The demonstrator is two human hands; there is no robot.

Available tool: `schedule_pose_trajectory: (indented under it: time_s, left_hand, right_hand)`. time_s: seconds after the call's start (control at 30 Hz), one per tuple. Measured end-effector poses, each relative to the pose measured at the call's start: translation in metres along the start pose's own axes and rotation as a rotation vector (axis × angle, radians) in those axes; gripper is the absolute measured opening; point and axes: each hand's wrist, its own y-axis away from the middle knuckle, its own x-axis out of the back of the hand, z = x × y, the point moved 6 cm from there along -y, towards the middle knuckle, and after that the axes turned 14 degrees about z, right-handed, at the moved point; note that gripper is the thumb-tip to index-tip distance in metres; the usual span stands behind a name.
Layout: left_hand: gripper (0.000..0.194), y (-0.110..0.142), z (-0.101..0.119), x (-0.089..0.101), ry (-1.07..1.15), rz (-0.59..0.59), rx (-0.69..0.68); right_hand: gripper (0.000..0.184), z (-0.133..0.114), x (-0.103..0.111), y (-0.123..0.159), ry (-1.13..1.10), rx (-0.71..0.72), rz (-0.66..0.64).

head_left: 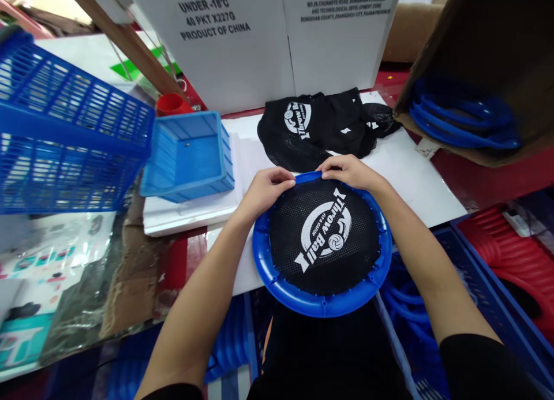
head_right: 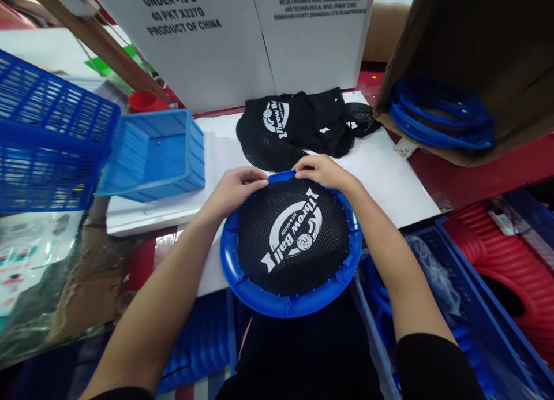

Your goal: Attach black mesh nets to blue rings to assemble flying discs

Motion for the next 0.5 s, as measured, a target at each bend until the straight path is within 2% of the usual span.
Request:
schedule_pose_trajectory:
  time_s: [0.27, 0.5]
  left_hand:
    - [0.010, -0.0010, -0.0018, 0.0000, -0.022, -0.042, -0.004]
    - [0.011, -0.0016, -0.0018, -0.0010, -0.036, -0.036, -0.046]
  right_hand:
    - [0.010, -0.0022, -0.0025, -0.0022, 0.039, 0.069, -0.013]
    - [0.010, -0.0035, -0.0033, -0.0005, -0.004, 0.050, -0.024]
